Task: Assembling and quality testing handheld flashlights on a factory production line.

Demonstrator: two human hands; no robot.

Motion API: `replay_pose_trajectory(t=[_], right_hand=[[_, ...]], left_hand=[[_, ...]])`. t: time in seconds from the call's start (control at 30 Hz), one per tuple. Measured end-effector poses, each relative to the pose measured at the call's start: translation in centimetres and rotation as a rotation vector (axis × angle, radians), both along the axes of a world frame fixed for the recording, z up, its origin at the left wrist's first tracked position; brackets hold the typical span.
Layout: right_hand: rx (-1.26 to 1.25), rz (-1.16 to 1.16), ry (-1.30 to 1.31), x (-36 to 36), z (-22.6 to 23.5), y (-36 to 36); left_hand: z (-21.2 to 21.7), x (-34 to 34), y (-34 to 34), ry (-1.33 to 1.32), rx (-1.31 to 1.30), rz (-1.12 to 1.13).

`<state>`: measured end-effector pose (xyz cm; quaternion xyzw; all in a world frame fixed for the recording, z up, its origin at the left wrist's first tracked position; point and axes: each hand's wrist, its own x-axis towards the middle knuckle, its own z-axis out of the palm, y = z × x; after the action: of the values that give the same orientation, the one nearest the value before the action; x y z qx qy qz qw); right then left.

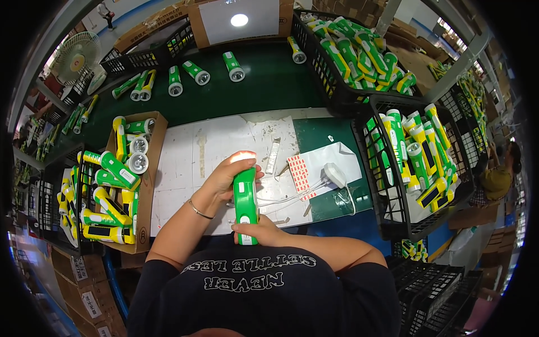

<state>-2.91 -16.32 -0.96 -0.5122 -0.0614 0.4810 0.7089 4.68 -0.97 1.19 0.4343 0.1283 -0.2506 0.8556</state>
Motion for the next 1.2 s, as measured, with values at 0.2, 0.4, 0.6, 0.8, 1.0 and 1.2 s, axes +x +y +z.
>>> replay_pose_trajectory(t=[0.2, 0.4, 0.6, 0.8, 1.0, 1.2], right_hand=[[0.098, 0.022, -0.026, -0.2, -0.3, 0.0], [0.101, -0.055, 0.021, -0.3, -0.3, 0.0], [0.077, -0.129, 0.090, -0.2, 0.4, 0.2], [-0.125, 0.080, -0.072, 1.7, 0.1, -1.2], [-0.371, -0.076, -0.776, 4.3, 0.7, -3.3], [-0.551, -0.071, -1.645, 4.7, 4.7, -1.6]], left_hand=[[-1.0, -0.3, 0.7, 0.044, -0.245, -0.042], [-1.8, -1.8, 0.0, 0.027, -0.387, -0.019], [-1.1, -6.0, -1.4, -0.067, -0.082, -0.066], [-1.9, -4.7, -0.4, 0.035, -0.105, 0.173], [-0.2, -3.8, 0.9, -0.138, -0.011, 0.170], [-0.6, -3.8, 0.6, -0.257, 0.167, 0.181]])
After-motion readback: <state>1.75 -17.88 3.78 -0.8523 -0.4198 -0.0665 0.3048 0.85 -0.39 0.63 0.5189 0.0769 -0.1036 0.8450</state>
